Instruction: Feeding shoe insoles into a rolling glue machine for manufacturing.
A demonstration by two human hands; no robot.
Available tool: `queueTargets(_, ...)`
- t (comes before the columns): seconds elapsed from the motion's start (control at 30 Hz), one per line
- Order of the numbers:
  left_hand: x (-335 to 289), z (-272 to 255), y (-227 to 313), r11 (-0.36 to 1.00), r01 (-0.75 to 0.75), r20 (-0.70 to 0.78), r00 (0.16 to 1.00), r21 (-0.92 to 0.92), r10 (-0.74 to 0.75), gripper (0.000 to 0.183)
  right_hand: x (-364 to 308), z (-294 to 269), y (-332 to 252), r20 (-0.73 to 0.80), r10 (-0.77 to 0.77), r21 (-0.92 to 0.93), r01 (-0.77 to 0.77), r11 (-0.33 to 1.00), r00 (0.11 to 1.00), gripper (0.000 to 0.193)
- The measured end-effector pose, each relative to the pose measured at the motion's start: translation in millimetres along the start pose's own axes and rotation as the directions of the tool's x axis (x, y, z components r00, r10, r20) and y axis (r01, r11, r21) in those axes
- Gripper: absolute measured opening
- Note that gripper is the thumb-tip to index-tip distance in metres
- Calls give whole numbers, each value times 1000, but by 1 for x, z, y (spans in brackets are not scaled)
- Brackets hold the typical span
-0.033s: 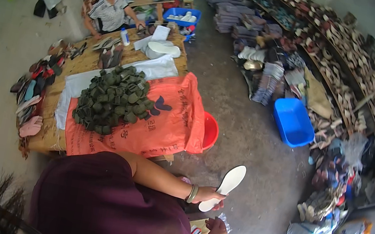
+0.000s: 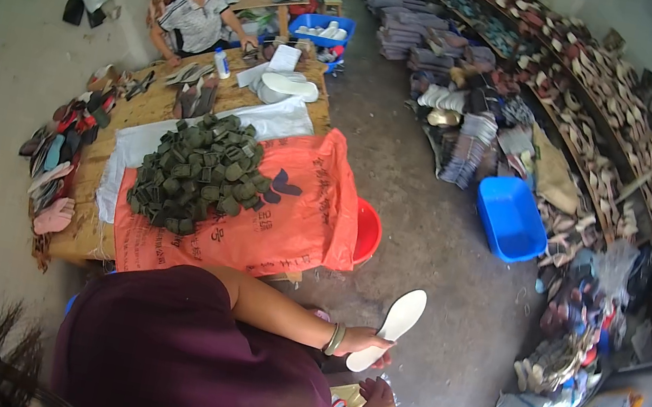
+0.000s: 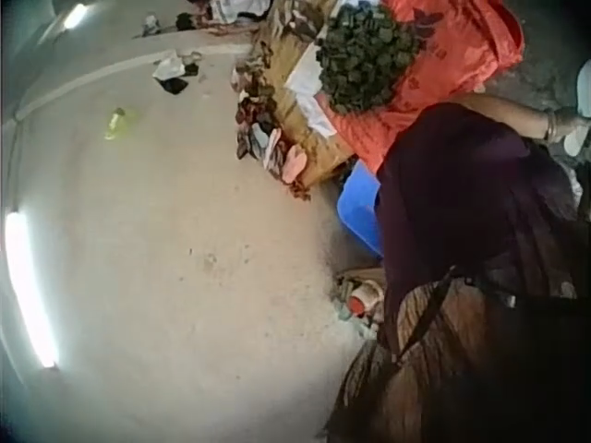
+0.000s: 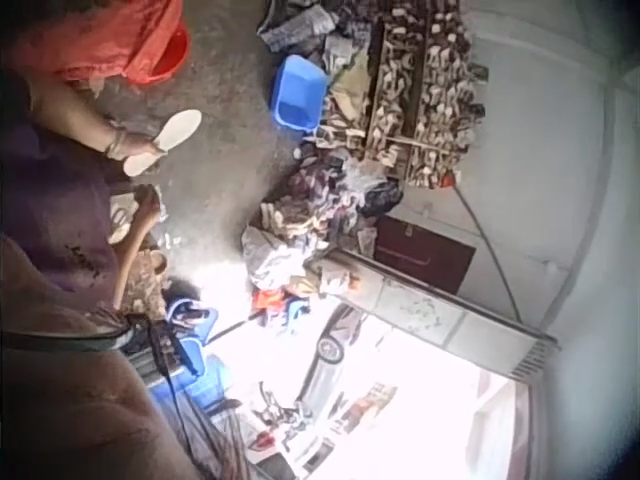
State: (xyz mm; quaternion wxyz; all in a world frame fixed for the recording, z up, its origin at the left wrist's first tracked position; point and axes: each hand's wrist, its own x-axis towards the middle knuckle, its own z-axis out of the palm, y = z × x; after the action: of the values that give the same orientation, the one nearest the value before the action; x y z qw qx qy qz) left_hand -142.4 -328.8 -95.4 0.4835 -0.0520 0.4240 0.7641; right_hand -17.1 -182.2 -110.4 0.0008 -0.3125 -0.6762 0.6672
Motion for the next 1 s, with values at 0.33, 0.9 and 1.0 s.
queueTargets(0.33, 1, -13, 100, 928, -252, 175, 936, -273, 306, 52, 41, 75, -102, -68, -281, -148, 269, 952, 957, 16)
queueTargets(0.9, 71, 50, 157, 811, -585, 116, 805, -4, 581, 60, 57, 118, -151, 10, -496, -122, 493, 861, 868, 67)
queueTargets(1.0, 79, 43, 158, 830, -556, 130, 820, -46, 557, 63, 41, 126, -155, 30, -557, -207, 550, 809, 830, 69)
